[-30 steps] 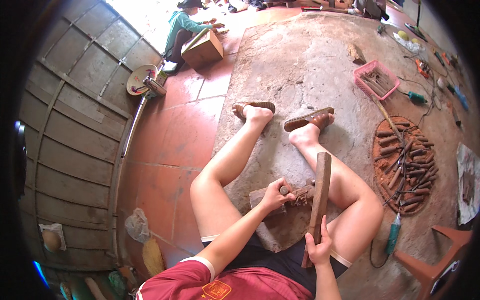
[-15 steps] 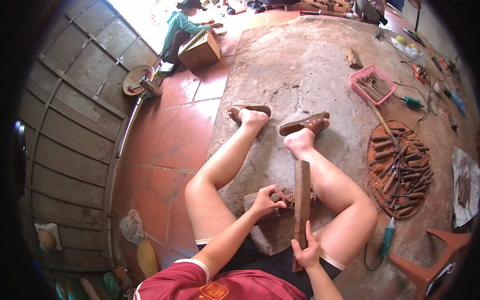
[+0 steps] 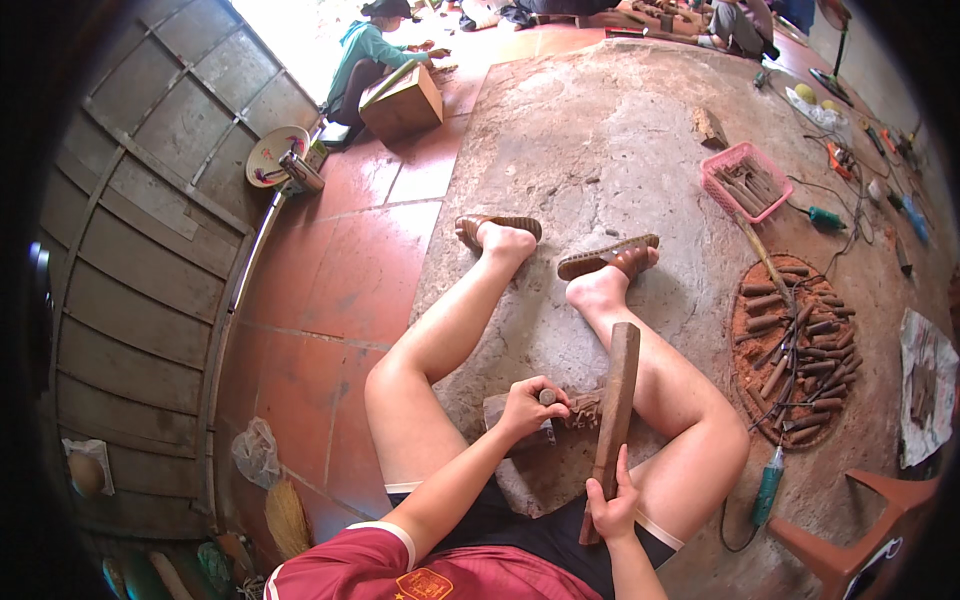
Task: The person sits on the floor and uses a chisel and a wooden mallet to carve a piece of wood held between their legs. They repeatedly strike the chisel to shape the wood, occasionally adjusting the tool's position.
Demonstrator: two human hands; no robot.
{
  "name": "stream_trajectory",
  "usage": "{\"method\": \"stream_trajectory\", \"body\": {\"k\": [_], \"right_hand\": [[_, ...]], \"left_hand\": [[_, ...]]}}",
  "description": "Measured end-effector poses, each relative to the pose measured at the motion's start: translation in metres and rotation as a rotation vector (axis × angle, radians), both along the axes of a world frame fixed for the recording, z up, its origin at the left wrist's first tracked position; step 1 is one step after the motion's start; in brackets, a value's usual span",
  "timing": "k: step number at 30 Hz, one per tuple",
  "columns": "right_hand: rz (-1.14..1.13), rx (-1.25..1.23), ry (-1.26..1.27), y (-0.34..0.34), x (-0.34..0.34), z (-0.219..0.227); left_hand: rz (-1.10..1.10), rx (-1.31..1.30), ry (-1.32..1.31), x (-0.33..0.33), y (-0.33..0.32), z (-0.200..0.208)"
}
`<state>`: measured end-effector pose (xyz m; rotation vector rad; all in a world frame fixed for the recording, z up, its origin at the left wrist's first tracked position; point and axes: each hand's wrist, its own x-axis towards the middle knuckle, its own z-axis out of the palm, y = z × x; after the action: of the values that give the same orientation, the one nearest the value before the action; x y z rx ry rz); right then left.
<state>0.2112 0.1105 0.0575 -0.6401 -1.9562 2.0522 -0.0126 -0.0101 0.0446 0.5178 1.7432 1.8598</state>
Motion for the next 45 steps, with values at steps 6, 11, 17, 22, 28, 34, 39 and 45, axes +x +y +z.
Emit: {"method": "stream_trajectory", "body": {"k": [6, 11, 17, 22, 28, 34, 39, 45], "right_hand": [[-0.04, -0.099, -0.029, 0.001, -0.003, 0.012], [-0.019, -0.115, -0.048, 0.0, -0.002, 0.016], [-0.044, -0.137, -0.04, -0.001, -0.001, 0.012], [-0.027, -0.134, -0.069, 0.0, -0.002, 0.023], [-0.038, -0.137, -0.015, -0.002, -0.002, 0.022], [-0.034, -0.102, -0.013, -0.002, -0.001, 0.018], [-0.044, -0.139, -0.026, -0.002, -0.002, 0.023], [-0.021, -0.138, -0.017, -0.003, -0.002, 0.024]], "left_hand": [[-0.102, 0.075, -0.095, -0.008, 0.009, 0.009], [-0.247, -0.002, -0.118, -0.012, 0.007, 0.005], [-0.212, -0.029, 0.167, -0.01, 0.002, -0.004], [-0.187, -0.06, 0.139, -0.014, 0.008, -0.002], [-0.2, -0.103, 0.181, -0.013, 0.018, 0.001], [-0.167, -0.068, 0.195, -0.015, 0.023, -0.005], [-0.126, -0.078, 0.194, -0.014, 0.021, -0.003], [-0.036, -0.063, 0.272, -0.012, 0.011, -0.015]]}}
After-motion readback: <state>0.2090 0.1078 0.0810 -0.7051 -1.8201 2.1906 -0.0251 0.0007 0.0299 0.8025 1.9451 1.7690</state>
